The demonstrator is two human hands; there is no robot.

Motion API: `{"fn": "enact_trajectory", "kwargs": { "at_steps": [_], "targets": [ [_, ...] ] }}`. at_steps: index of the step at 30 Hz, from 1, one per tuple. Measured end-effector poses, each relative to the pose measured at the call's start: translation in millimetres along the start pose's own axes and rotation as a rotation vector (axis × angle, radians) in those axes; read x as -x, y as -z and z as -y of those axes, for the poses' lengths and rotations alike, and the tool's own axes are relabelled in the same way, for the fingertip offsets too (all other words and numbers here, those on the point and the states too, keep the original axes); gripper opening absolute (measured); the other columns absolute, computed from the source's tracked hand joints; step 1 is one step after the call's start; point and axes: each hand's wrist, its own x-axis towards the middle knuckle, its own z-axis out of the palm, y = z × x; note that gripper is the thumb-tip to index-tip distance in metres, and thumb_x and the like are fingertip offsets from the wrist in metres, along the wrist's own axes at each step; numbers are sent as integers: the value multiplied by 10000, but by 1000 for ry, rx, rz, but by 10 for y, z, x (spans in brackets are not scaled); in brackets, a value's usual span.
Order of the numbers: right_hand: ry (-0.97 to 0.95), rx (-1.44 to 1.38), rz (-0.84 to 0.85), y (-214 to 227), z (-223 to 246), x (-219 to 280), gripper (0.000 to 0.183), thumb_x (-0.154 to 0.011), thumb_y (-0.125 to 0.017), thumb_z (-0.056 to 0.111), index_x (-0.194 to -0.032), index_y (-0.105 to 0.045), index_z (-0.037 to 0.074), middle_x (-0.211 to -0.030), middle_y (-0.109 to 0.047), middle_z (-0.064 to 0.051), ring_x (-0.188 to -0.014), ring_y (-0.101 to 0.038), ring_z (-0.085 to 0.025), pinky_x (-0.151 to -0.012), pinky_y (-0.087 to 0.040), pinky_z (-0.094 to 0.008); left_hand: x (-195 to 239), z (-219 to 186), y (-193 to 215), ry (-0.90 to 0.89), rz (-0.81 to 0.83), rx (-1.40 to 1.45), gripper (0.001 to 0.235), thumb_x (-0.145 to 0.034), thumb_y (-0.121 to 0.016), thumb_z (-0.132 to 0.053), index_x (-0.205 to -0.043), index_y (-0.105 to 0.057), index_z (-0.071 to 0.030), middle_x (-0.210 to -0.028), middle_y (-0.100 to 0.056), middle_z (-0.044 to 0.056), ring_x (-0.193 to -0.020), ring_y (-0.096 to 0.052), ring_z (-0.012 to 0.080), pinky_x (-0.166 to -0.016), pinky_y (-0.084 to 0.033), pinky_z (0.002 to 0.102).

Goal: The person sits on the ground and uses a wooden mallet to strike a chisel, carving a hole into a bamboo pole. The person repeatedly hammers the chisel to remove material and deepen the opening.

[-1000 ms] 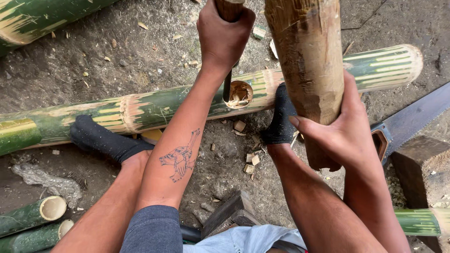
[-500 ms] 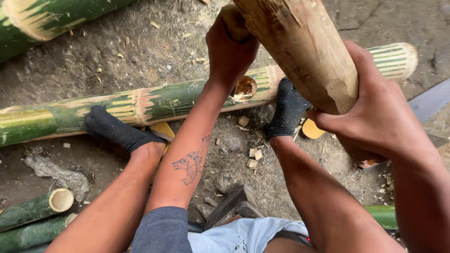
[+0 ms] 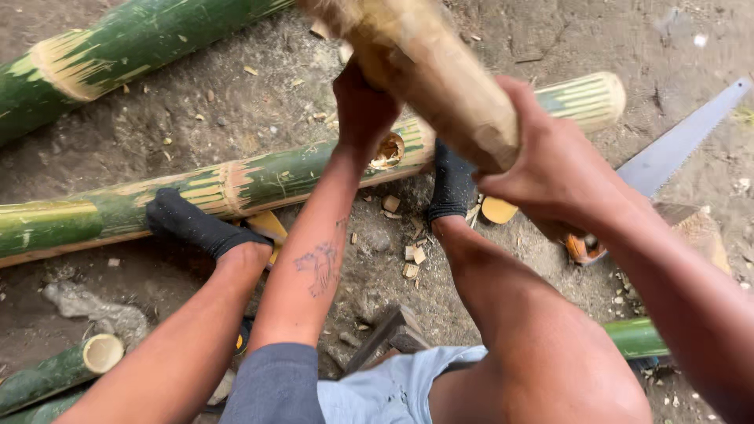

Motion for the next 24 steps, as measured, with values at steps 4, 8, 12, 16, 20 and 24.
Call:
{"fn": "enact_trajectory", "kwargs": {
  "at_steps": [4,8,12,16,20,24],
  "targets": [
    [-132,52,-118,222,-35,216,1045,-663,-836,192,-1583,-350,90,-1180,-683,-253,-1081,-696,-351,-923,-562,-445,6,45,-8,-2,15,-66,125,-817,-699,-68,-869,-600,-12,-690,-663,95,-601,-696,208,-559,-616,343],
    [82,6,-234,305,-339,399,1016,-672,-843,203,-1561,-363,91,-1142,-691,-266,-1039,-703,-368,-902,-566,-454,45,155,52,-14,64,-32,77,-839,-675,-80,-859,-606,-54,-696,-687,67,-614,-726,166,-528,-639,304],
    [-155,59,-135,-4,-519,307,988,-681,-849,213,-1540,-376,93,-1105,-700,-279,-998,-709,-386,-881,-571,-464,37,158,-44,-84,62,-14,83,-853,-678,-71,-846,-597,-54,-703,-691,76,-633,-727,174,-550,-627,323],
    [-281,86,4,-359,-462,126,959,-690,-855,223,-1518,-389,94,-1067,-709,-292,-956,-716,-404,-860,-575,-473,13,71,20,-62,84,-81,100,-861,-694,-77,-900,-608,-43,-719,-688,68,-633,-707,164,-547,-616,308],
    [-232,-56,-47,-144,-241,359,1018,-699,-818,159,-1593,-334,99,-1107,-707,-270,-937,-733,-369,-807,-611,-452,65,-24,97,19,73,-39,129,-855,-696,-74,-914,-589,-34,-718,-661,76,-611,-663,172,-546,-581,323],
    [-193,-92,-175,394,-11,495,817,-769,-835,243,-1459,-445,45,-1055,-698,-227,-780,-726,-295,-602,-597,-351,116,200,136,-15,137,0,68,-857,-657,-77,-862,-589,-71,-678,-652,49,-604,-680,147,-516,-589,295]
  ]
}}
